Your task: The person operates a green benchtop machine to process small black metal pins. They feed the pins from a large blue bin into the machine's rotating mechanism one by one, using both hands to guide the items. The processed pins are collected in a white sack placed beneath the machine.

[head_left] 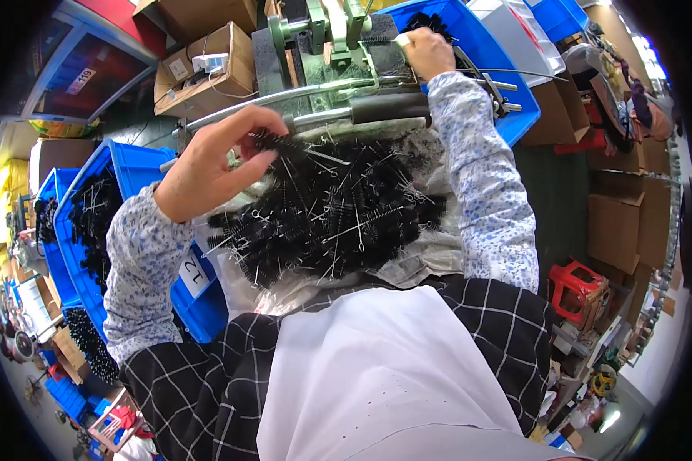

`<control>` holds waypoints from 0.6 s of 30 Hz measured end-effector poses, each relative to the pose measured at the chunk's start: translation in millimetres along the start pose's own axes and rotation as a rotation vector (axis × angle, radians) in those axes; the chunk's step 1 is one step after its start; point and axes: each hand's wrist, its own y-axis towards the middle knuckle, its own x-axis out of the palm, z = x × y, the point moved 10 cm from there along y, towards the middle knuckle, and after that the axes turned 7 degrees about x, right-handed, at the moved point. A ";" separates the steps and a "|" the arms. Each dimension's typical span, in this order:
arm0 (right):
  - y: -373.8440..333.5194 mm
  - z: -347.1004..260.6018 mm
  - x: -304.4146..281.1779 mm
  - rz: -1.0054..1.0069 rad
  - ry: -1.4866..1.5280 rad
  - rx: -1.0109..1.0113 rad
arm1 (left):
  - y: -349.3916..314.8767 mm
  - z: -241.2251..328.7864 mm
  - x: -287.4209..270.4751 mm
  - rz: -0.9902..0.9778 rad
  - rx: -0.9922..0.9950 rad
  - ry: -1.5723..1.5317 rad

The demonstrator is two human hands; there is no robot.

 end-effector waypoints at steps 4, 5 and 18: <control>4.2 4.6 -4.2 0.075 -0.099 -0.106 | 15.7 -9.1 18.8 -0.078 -0.026 -0.055; 9.7 5.5 -7.6 -0.013 -0.126 -0.077 | 17.7 -10.1 20.9 -0.087 -0.028 -0.032; -118.0 -118.8 -61.1 -0.541 0.913 -0.162 | 52.5 -37.4 25.9 0.214 0.025 0.044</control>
